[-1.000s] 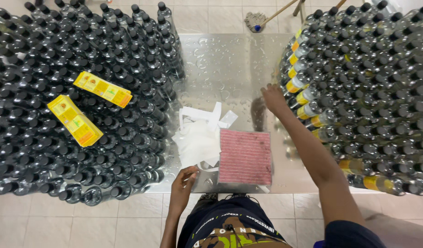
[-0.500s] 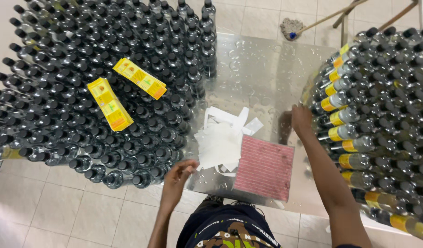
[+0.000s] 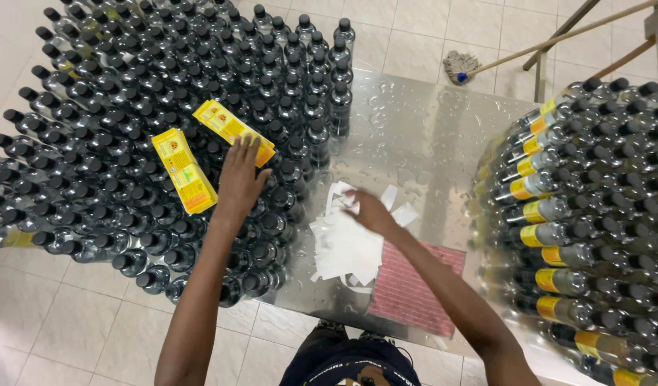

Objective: The person repeatedly picks up a plastic bottle from a large group on a metal table, peels a yellow label from a stack, wraps it around the bottle, and places the labeled bottle into a separate group. This process is repeated for multiple bottles throughout the video.

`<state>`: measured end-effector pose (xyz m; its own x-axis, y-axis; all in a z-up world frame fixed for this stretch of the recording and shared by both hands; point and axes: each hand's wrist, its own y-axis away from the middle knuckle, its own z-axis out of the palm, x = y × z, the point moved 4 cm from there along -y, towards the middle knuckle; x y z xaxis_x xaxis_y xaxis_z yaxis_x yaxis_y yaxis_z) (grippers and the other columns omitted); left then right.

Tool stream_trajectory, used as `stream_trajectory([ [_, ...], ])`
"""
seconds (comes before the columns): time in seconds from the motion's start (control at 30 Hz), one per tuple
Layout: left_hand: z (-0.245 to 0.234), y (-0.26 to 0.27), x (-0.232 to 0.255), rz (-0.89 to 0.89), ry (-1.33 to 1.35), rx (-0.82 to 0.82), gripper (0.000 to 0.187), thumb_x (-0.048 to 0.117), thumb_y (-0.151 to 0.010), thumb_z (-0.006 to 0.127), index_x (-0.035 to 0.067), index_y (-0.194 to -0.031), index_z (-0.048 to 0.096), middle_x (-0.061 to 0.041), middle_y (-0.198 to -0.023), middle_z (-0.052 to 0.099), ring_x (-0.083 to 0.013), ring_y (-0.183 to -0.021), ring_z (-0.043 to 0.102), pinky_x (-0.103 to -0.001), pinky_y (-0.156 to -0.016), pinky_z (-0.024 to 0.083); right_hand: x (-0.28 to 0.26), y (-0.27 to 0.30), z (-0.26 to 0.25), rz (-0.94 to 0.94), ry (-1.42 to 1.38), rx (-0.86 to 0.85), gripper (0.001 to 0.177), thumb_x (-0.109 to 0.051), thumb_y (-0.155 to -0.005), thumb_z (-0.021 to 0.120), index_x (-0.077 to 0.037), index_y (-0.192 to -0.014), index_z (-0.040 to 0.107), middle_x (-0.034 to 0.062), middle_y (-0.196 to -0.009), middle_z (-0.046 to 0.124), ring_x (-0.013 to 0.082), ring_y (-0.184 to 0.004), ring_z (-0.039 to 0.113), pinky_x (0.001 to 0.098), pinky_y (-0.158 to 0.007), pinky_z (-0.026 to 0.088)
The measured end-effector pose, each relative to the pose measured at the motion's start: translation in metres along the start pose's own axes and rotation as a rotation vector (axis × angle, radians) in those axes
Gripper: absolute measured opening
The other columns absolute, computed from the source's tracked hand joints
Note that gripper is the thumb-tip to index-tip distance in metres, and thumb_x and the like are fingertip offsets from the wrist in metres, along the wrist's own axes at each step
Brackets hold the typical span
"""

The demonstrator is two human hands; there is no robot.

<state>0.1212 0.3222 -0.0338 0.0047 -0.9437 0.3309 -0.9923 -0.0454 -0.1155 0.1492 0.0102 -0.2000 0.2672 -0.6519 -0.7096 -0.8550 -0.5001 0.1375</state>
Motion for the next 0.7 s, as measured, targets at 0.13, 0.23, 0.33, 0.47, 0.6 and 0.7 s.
stream_trajectory([
  [0.13,0.027,0.001,-0.017,0.041,-0.045,-0.004,0.066,0.024,-0.109,0.071,0.009,-0.168,0.045,-0.022,-0.161,0.058,-0.0394,-0.153,0.051,-0.052,-0.133,0.033,-0.028,-0.106,-0.074,-0.072,0.116,0.286,0.05,-0.02,-0.101,0.079,0.0,-0.145,0.066,0.0309,-0.129,0.073,0.0491,-0.126,0.069,0.0616,-0.109,0.054],
  [0.23,0.037,0.007,-0.021,0.128,-0.074,0.113,0.052,0.015,-0.107,0.072,0.009,-0.157,0.059,-0.02,-0.15,0.067,-0.0391,-0.145,0.06,-0.051,-0.128,0.041,-0.007,-0.182,-0.083,0.036,0.043,0.379,0.075,-0.019,-0.099,0.084,-0.005,-0.159,0.042,0.0302,-0.149,0.06,0.0495,-0.144,0.057,0.0605,-0.122,0.048],
  [0.33,0.037,0.008,-0.022,0.171,-0.093,0.19,0.03,0.019,-0.113,0.067,0.01,-0.141,0.074,-0.015,-0.14,0.075,-0.0331,-0.137,0.068,-0.048,-0.124,0.047,0.003,-0.226,-0.073,0.05,-0.127,0.354,0.082,-0.029,-0.093,0.089,-0.007,-0.154,0.04,0.0271,-0.152,0.06,0.0463,-0.148,0.056,0.0566,-0.13,0.042],
  [0.47,0.014,0.019,-0.015,0.14,0.066,0.336,0.026,0.013,-0.113,0.068,0.01,-0.137,0.076,-0.012,-0.132,0.079,-0.0303,-0.129,0.072,-0.045,-0.122,0.051,0.015,-0.236,-0.063,0.128,-0.227,0.467,0.071,-0.027,-0.093,0.088,-0.011,-0.146,0.043,0.0235,-0.145,0.065,0.0462,-0.136,0.065,0.057,-0.121,0.053],
  [0.6,-0.01,0.021,-0.014,0.142,0.231,0.463,0.028,0.005,-0.113,0.067,0.007,-0.14,0.074,-0.014,-0.128,0.078,-0.037,-0.127,0.071,-0.051,-0.117,0.058,-0.005,-0.207,-0.074,0.037,-0.232,0.563,0.059,-0.025,-0.098,0.085,-0.01,-0.139,0.046,0.0221,-0.136,0.07,0.0466,-0.128,0.07,0.0588,-0.11,0.059],
  [0.7,-0.062,0.036,0.013,-0.004,0.6,0.521,0.026,-0.001,-0.112,0.066,0.004,-0.136,0.075,-0.02,-0.117,0.079,-0.0429,-0.111,0.075,-0.062,-0.105,0.063,-0.002,-0.17,-0.078,-0.047,-0.239,0.646,0.064,-0.037,-0.102,0.084,-0.005,-0.142,0.045,0.0241,-0.133,0.069,0.0469,-0.129,0.069,0.0574,-0.108,0.059],
])
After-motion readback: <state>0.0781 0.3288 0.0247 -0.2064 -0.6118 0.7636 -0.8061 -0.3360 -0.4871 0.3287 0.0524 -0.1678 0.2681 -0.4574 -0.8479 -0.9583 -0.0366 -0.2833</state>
